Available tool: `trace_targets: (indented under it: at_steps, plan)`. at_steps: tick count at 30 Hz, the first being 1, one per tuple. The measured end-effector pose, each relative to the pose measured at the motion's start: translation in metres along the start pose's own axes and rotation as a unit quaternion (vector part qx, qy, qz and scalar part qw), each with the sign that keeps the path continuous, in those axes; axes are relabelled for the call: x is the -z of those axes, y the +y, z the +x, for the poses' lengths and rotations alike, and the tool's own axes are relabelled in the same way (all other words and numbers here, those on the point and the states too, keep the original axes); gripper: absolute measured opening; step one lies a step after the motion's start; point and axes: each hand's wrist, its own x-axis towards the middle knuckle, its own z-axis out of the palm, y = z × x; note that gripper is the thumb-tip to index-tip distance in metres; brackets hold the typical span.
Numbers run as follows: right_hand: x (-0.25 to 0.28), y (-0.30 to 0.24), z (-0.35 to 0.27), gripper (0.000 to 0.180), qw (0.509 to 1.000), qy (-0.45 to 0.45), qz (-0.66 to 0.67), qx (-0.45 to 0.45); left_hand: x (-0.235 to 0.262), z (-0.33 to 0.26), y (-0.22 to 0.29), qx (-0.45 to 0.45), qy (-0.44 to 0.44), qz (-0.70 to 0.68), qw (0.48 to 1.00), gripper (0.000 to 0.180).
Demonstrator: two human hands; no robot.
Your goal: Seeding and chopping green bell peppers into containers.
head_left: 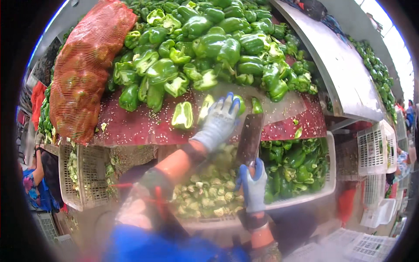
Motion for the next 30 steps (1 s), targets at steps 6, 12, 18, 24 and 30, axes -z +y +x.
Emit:
trace_targets:
  at_steps: [6,12,18,24,30]
  plan:
    - [0.015,0.024,0.037,0.055,0.974,-0.008,-0.183,0.133,0.022,-0.014,-0.001,0.003,-0.041,-0.008,0.999,0.041]
    - [0.003,-0.055,0.031,0.051,0.952,0.008,-0.246,0.185,0.016,-0.029,-0.023,0.086,0.002,-0.148,0.985,0.025]
    - [-0.023,-0.036,0.091,0.054,0.778,-0.038,-0.561,0.278,0.003,-0.029,-0.036,0.058,0.082,-0.141,0.985,0.021]
    - [-0.036,-0.052,0.103,0.051,0.763,-0.100,-0.604,0.209,0.067,-0.042,-0.046,0.127,0.049,-0.116,0.984,0.021]
    - [-0.004,-0.017,0.113,0.050,0.907,-0.036,-0.339,0.249,0.096,-0.076,-0.128,0.351,0.078,0.045,0.932,0.049]
